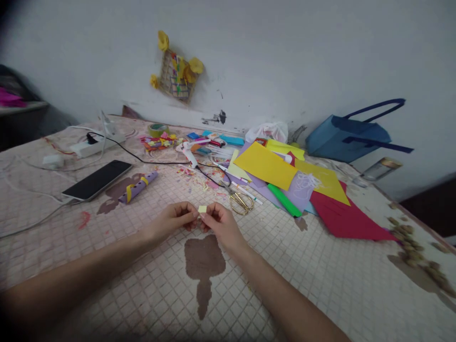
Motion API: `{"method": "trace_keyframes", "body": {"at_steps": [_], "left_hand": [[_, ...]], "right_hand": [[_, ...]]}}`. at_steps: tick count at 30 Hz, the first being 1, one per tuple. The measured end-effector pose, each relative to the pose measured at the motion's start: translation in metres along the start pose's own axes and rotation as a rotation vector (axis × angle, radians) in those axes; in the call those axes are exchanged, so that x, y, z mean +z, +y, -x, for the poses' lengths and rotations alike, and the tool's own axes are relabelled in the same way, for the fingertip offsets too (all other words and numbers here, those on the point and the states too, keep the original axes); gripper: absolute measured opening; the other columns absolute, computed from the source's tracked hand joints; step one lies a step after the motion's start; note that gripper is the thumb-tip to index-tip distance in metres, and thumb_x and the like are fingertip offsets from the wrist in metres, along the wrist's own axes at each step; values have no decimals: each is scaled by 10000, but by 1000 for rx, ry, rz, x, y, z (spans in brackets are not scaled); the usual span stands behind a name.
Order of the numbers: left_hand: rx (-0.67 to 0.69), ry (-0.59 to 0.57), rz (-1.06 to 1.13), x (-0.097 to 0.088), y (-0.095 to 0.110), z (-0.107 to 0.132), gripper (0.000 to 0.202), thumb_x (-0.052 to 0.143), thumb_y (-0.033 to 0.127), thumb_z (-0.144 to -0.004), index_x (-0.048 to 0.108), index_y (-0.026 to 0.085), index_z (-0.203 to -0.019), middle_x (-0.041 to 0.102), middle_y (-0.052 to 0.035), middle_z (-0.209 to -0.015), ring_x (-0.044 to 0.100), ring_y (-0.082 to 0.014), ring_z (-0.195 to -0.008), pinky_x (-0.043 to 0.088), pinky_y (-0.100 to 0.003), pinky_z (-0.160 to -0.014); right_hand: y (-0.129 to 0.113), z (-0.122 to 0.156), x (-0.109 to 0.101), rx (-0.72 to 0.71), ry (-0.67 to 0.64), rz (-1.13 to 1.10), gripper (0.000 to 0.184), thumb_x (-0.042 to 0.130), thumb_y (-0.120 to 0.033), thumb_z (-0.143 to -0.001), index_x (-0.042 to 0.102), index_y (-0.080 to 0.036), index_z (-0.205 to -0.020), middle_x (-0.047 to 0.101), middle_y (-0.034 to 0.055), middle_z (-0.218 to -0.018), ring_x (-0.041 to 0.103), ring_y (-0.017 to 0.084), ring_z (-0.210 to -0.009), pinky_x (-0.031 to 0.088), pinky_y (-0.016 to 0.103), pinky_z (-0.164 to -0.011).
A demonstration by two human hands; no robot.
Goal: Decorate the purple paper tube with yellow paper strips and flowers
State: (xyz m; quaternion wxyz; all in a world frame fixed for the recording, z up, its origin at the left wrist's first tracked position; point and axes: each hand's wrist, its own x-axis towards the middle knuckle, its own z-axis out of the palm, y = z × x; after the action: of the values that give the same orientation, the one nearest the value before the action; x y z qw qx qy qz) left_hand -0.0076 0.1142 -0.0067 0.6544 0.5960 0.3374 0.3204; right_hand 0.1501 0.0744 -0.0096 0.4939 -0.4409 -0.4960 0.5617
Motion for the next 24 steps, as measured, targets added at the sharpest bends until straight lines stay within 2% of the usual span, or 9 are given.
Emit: {"method": "trace_keyframes", "body": {"at_steps": [6,10,15,20,24], "left_hand": [[164,78,-190,1,3,2,225,643,319,-710,548,135,-797,586,-21,-759,550,-113,-674,434,-237,-605],[176,99,-257,0,5,2,196,622,310,-728,552,130,-761,579,-17,-713,533,-106,-640,428,-231,-583],[192,107,-290,0,7,3,227,641,321,-714,558,135,-812,594,-29,-772,553,-120,-694,440,-234,-604],[135,64,-131,-1,5,1,212,644,303,-713,557,124,-786,576,-14,-712,530,-97,-629,436,-225,-580],[82,93,-12,-1,1,-1,244,656,316,-698,543,127,-805,559,-3,-714,524,-89,-616,438,-218,-559]], "right_hand": [[-7,1,-3,-62,-35,212,137,586,-304,-760,535,-177,-764,478,-44,-606,442,89,-522,362,220,-495],[-8,2,-5,-83,-45,277,105,555,-275,-767,547,-170,-776,464,-41,-611,426,92,-537,343,222,-502],[-8,1,-8,-144,-45,403,74,548,-243,-754,562,-171,-741,468,-35,-621,415,95,-571,323,223,-525],[-12,2,-8,-115,-53,374,133,571,-304,-757,566,-173,-734,467,-31,-615,418,97,-573,329,223,-520],[-12,2,-8,-21,-56,264,209,585,-382,-754,548,-178,-728,452,-37,-607,413,87,-528,348,213,-477]]}}
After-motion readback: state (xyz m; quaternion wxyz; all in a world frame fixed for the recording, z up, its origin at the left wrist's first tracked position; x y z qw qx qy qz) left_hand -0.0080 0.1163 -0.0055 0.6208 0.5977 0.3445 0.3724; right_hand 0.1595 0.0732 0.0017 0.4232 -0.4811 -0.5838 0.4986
